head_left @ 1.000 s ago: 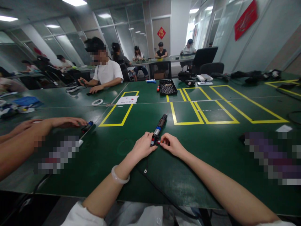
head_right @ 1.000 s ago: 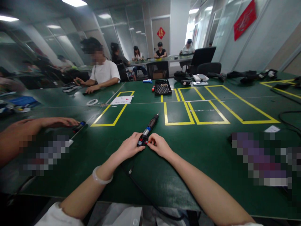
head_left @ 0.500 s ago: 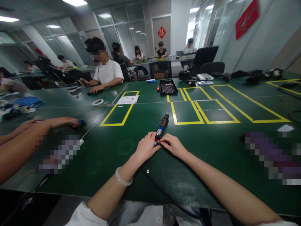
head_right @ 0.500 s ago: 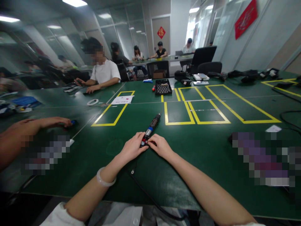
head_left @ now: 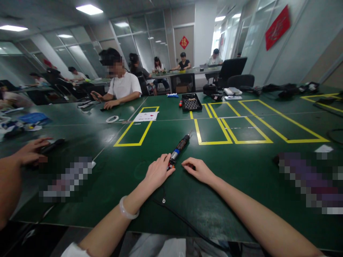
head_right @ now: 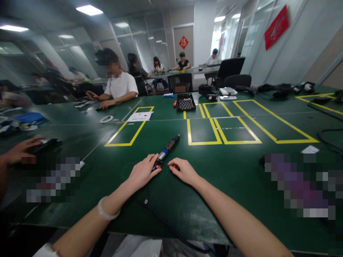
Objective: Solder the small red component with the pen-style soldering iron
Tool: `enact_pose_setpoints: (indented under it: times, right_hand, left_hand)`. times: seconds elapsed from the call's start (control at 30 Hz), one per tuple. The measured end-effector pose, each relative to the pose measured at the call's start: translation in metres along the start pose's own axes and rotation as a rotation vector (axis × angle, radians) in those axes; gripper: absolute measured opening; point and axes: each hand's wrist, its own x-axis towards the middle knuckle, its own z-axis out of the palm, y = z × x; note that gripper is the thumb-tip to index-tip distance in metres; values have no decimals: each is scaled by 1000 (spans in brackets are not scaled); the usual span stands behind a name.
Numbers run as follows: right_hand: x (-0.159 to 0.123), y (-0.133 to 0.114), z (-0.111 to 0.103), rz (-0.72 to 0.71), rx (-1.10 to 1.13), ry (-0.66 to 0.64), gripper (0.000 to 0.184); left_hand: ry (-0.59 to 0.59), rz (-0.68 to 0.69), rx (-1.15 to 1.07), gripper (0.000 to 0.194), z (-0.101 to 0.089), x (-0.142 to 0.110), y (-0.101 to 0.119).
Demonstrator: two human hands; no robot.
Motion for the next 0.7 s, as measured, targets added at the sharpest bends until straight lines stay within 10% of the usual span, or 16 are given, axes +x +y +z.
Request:
enact_pose_setpoints:
  times: [0.7]
  right_hand:
    - [2, -2, -2, 3, -127, -57, 12]
  left_hand:
    - [-28, -364, 108, 69, -9, -113, -218]
